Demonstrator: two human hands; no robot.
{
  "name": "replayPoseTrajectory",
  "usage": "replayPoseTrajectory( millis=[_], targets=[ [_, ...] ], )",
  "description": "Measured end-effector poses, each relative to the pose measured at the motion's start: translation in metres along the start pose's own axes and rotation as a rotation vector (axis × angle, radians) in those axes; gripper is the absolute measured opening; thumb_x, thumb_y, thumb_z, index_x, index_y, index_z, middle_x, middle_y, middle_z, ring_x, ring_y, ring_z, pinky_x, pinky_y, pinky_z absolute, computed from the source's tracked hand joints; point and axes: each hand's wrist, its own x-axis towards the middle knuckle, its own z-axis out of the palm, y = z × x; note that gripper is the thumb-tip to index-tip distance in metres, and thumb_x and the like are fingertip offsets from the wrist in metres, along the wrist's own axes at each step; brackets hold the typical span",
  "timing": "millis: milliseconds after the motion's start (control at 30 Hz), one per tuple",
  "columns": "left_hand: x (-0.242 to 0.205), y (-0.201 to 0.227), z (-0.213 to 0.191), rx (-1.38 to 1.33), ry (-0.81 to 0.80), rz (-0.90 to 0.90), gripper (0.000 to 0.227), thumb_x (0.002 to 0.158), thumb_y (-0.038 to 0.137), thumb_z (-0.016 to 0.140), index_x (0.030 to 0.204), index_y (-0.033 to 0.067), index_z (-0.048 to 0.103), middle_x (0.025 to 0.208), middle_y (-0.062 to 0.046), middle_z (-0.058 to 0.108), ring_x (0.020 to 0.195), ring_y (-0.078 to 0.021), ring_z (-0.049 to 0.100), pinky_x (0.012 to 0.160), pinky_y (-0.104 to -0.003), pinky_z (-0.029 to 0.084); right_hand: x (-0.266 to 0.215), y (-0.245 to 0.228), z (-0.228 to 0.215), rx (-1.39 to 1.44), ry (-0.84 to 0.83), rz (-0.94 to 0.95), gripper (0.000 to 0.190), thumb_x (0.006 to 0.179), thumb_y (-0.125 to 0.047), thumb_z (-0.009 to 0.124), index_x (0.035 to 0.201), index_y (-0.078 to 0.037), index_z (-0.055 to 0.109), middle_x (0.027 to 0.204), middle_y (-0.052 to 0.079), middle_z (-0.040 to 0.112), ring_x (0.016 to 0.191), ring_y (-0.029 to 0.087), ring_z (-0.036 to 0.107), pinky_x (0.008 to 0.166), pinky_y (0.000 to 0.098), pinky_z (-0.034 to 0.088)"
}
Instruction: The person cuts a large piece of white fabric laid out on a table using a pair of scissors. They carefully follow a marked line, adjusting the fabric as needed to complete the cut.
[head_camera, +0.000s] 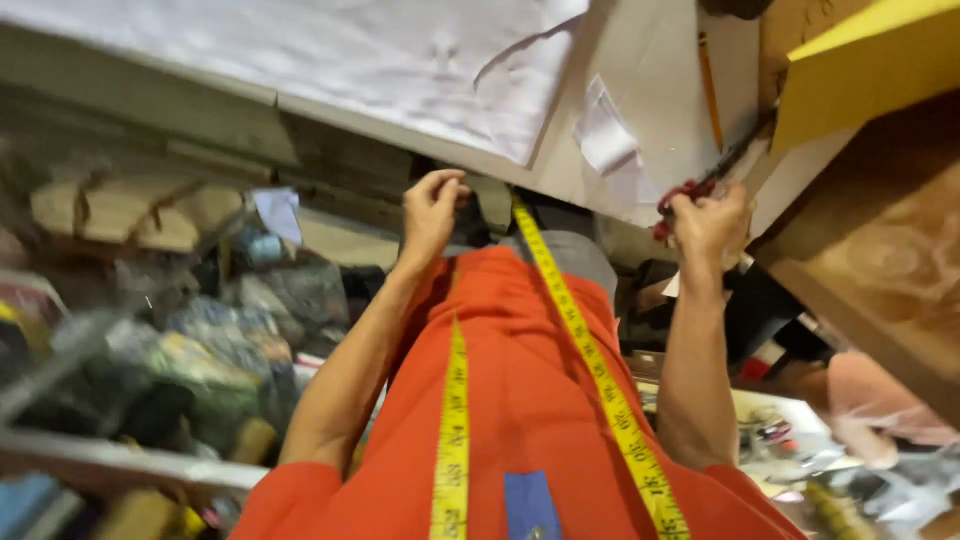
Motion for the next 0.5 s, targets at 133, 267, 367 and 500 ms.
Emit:
replayPoseTrajectory(
  millis=[133, 267, 367, 500],
  targets=[
    [-0.024, -0.016, 0.046, -0.218, -0.015, -0.372, 0.022, 0.099, 0.019, 0.06, 0.115, 0.0119, 0.073, 0.095, -0.013, 0.08, 0.076, -0.0173, 0.077, 0.063, -0.026, 0.063, 0.013, 0.027, -0.032, 0.275, -0.371, 0.217, 0.032, 0.084, -0.008, 0.09, 0.102, -0.012, 0.064, 0.074, 0.005, 0.065, 0.054, 0.016, 0.062, 0.048, 0.0346, 0.053],
    [-0.02, -0.03, 0.083, -0.366, 0.006, -0.36, 0.024, 0.098, 0.02, 0.063, 0.117, 0.0079, 0.071, 0.095, -0.016, 0.079, 0.073, -0.0188, 0.078, 0.056, -0.024, 0.063, -0.002, -0.035, -0.132, -0.082, -0.596, 0.064, 0.009, 0.093, -0.008, 0.078, 0.102, -0.006, 0.074, 0.074, 0.02, 0.066, 0.074, 0.036, 0.067, 0.076, 0.0485, 0.054],
    [-0.03, 0.018, 0.075, -0.342, 0.026, -0.431, 0.027, 0.094, 0.021, 0.058, 0.115, 0.0087, 0.069, 0.095, -0.008, 0.078, 0.071, -0.0122, 0.071, 0.055, -0.022, 0.052, -0.009, -0.048, -0.171, 0.199, -0.805, 0.328, 0.026, 0.087, -0.006, 0.074, 0.105, -0.007, 0.055, 0.054, 0.005, 0.043, 0.036, 0.016, 0.043, 0.027, 0.0307, 0.031],
    [-0.027, -0.006, 0.082, -0.372, 0.061, -0.415, 0.025, 0.097, 0.019, 0.061, 0.116, 0.0079, 0.072, 0.096, -0.014, 0.08, 0.075, -0.018, 0.078, 0.058, -0.025, 0.064, 0.002, -0.048, -0.155, 0.051, -0.994, 0.259, 0.039, 0.08, 0.005, 0.08, 0.115, 0.002, 0.063, 0.063, 0.01, 0.047, 0.039, 0.024, 0.054, 0.027, 0.038, 0.048]
  ],
)
